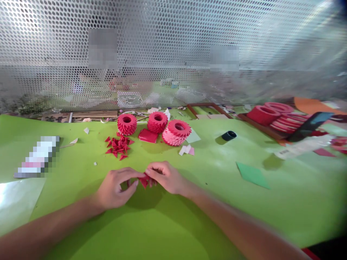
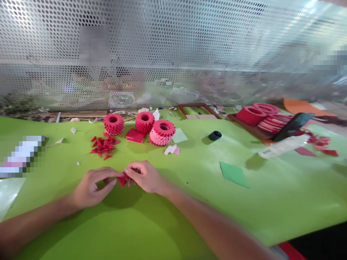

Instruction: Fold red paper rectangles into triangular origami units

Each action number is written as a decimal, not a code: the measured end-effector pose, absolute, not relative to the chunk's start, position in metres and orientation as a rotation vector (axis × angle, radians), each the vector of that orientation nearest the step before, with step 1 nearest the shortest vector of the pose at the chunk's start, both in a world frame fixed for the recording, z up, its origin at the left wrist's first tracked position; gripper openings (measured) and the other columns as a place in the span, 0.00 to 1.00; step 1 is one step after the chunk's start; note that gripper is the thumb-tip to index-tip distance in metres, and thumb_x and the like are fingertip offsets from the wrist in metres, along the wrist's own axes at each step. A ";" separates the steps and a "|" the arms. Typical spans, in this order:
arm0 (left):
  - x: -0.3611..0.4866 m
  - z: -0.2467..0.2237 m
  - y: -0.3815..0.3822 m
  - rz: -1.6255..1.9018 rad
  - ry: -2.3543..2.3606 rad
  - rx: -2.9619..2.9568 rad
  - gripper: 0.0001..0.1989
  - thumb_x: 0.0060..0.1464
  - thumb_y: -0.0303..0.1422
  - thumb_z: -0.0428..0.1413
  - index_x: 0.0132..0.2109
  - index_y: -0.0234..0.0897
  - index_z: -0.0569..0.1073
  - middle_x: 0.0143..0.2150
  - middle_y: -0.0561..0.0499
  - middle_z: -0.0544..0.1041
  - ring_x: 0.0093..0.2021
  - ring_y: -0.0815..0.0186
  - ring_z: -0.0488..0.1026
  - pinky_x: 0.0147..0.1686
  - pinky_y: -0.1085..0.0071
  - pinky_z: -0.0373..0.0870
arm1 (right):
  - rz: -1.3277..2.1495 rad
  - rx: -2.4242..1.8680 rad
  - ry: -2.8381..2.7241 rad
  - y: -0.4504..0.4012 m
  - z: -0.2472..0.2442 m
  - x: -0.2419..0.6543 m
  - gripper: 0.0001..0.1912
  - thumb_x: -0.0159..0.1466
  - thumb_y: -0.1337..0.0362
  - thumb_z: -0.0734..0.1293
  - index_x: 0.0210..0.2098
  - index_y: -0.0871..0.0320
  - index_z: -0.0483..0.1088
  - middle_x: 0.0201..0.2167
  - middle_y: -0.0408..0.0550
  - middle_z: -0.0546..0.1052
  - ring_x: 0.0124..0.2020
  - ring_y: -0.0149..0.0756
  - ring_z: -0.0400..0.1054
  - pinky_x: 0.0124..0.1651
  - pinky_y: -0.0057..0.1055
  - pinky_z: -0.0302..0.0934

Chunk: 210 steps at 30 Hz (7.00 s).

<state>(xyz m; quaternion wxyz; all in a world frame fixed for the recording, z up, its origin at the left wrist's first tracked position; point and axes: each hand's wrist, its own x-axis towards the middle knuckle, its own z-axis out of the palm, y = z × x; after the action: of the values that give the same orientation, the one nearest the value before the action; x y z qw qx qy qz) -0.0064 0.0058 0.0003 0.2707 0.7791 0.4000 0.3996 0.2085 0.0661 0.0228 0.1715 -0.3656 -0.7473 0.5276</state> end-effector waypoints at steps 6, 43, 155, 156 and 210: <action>-0.005 0.009 0.009 0.774 1.216 1.956 0.17 0.66 0.40 0.49 0.40 0.33 0.77 0.26 0.52 0.75 0.21 0.71 0.64 0.19 0.76 0.57 | 1.395 -1.033 -2.148 0.062 0.025 0.204 0.21 0.70 0.53 0.60 0.29 0.61 0.72 0.24 0.46 0.75 0.22 0.29 0.64 0.24 0.25 0.53; -0.003 0.003 0.014 0.773 1.377 1.847 0.16 0.66 0.38 0.46 0.33 0.35 0.70 0.25 0.53 0.70 0.23 0.68 0.63 0.23 0.73 0.55 | 1.392 -1.075 -2.145 0.057 0.019 0.195 0.15 0.65 0.56 0.67 0.27 0.59 0.69 0.22 0.43 0.75 0.21 0.27 0.62 0.26 0.24 0.54; -0.006 0.010 0.012 0.884 1.348 1.830 0.12 0.62 0.38 0.55 0.37 0.37 0.81 0.27 0.52 0.79 0.22 0.70 0.65 0.21 0.75 0.56 | 1.374 -0.964 -2.201 0.060 0.024 0.202 0.17 0.68 0.55 0.63 0.32 0.61 0.72 0.23 0.45 0.74 0.21 0.27 0.62 0.24 0.24 0.54; -0.007 0.010 0.012 0.879 1.342 1.808 0.13 0.62 0.39 0.56 0.37 0.37 0.81 0.27 0.51 0.79 0.21 0.71 0.65 0.21 0.75 0.55 | 1.341 -0.958 -2.215 0.060 0.025 0.202 0.17 0.68 0.55 0.63 0.31 0.61 0.72 0.22 0.44 0.73 0.21 0.27 0.62 0.24 0.24 0.53; -0.014 0.005 0.015 0.786 1.132 1.449 0.22 0.62 0.49 0.52 0.39 0.33 0.77 0.25 0.53 0.73 0.19 0.73 0.58 0.17 0.77 0.51 | 0.582 -0.521 -2.317 0.063 0.016 0.204 0.09 0.68 0.61 0.66 0.39 0.55 0.78 0.33 0.48 0.82 0.33 0.35 0.75 0.39 0.30 0.67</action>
<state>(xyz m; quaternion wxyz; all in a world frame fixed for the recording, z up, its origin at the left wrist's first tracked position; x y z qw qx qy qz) -0.0142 0.0146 0.0049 0.5405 0.6096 0.4762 0.3309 0.2037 0.0626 0.0163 0.3414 -0.2005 -0.8906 0.2236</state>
